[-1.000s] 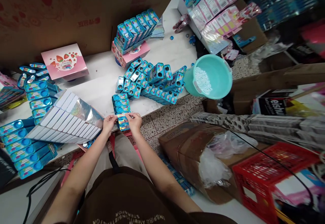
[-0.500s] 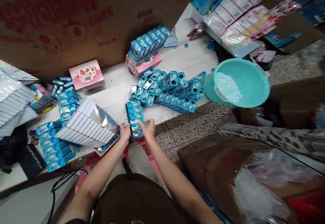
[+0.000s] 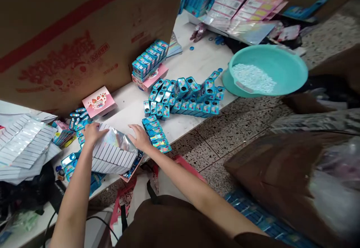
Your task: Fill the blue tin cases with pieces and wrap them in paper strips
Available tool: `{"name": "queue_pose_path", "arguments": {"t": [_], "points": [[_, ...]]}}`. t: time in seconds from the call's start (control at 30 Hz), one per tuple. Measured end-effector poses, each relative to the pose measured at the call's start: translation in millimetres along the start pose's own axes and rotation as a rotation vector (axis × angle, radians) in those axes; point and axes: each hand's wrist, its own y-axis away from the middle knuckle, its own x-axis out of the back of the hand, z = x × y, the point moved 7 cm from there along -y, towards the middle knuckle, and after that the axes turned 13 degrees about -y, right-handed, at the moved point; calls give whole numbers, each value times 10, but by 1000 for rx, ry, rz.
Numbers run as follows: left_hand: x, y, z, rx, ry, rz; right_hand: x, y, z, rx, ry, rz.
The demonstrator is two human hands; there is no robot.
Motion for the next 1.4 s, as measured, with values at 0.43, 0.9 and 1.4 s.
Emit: {"name": "queue_pose_path", "arguments": {"t": [0.43, 0.9, 1.4], "points": [[332, 535, 377, -134, 777, -198, -243, -200, -469, 66, -189, 140], [531, 604, 417, -61, 750, -132, -92, -141, -736, 190, -46, 196], [449, 494, 439, -219, 322, 9, 89, -36, -783, 203, -84, 175]]}}
